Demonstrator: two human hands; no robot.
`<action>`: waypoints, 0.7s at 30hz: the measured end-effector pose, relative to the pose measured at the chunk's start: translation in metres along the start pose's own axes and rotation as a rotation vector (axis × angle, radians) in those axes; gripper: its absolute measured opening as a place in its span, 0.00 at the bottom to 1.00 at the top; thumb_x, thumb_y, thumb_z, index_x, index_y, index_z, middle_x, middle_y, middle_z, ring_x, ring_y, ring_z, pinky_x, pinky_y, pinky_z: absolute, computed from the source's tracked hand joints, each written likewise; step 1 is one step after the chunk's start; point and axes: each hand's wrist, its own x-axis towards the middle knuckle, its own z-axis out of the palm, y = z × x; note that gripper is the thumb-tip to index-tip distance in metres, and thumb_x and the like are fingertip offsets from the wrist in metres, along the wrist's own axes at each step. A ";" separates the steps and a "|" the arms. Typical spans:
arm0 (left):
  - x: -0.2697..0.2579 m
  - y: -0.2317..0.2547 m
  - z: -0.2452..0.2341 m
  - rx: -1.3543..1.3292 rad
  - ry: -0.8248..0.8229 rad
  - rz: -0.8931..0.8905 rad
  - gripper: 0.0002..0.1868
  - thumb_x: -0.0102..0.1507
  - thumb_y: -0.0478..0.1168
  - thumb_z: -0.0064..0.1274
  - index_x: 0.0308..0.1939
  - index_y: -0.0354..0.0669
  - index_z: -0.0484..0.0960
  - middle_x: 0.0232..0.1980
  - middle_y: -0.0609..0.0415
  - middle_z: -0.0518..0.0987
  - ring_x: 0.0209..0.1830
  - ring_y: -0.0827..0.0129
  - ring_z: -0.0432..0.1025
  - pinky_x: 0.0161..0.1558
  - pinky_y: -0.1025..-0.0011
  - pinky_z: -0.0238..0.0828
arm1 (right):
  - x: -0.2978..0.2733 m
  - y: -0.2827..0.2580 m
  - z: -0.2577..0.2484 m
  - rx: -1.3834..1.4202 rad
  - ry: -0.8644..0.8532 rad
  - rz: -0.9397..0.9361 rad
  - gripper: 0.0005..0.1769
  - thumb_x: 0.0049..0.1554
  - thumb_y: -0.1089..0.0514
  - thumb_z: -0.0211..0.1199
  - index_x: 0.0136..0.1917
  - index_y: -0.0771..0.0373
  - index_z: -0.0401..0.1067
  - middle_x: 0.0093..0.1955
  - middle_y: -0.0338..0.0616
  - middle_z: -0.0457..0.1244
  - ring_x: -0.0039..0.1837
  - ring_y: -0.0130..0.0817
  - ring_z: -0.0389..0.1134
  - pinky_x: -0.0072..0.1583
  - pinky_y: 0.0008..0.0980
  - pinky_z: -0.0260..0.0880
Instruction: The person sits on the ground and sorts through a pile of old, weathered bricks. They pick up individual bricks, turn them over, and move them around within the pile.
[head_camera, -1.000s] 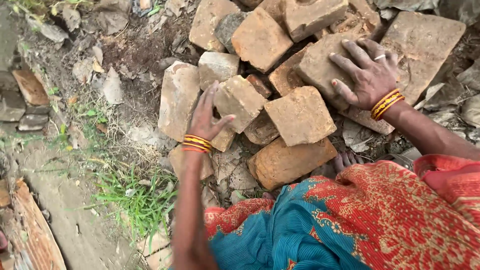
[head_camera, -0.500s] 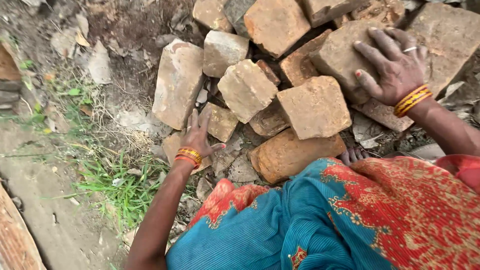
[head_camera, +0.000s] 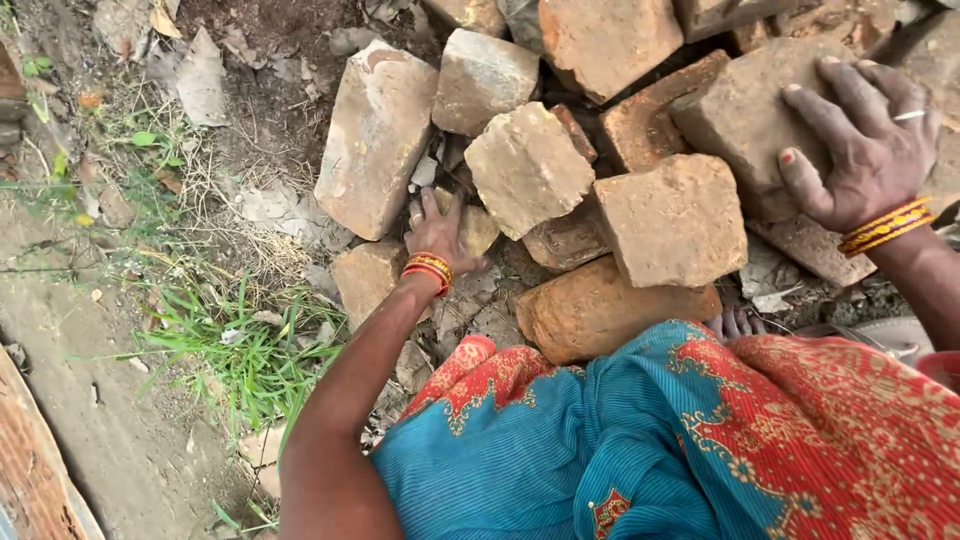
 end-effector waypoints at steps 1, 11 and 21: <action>-0.008 0.005 -0.003 0.001 0.004 0.003 0.76 0.38 0.64 0.77 0.81 0.63 0.44 0.82 0.28 0.35 0.80 0.29 0.42 0.68 0.37 0.59 | 0.002 -0.003 -0.005 -0.003 0.004 0.002 0.28 0.69 0.35 0.53 0.76 0.47 0.70 0.80 0.37 0.57 0.79 0.42 0.55 0.77 0.45 0.55; -0.071 0.029 0.014 0.067 -0.188 0.103 0.76 0.44 0.62 0.73 0.84 0.63 0.34 0.84 0.29 0.30 0.67 0.36 0.60 0.62 0.39 0.65 | 0.002 -0.001 -0.003 -0.026 -0.042 0.017 0.26 0.70 0.34 0.56 0.74 0.46 0.70 0.80 0.38 0.57 0.79 0.43 0.55 0.76 0.49 0.54; -0.103 -0.113 -0.062 0.027 0.080 -0.219 0.74 0.46 0.59 0.73 0.85 0.65 0.36 0.81 0.36 0.51 0.69 0.40 0.68 0.73 0.38 0.59 | -0.004 0.009 0.009 -0.029 -0.018 -0.011 0.25 0.70 0.39 0.54 0.76 0.48 0.69 0.81 0.41 0.57 0.81 0.44 0.53 0.78 0.47 0.54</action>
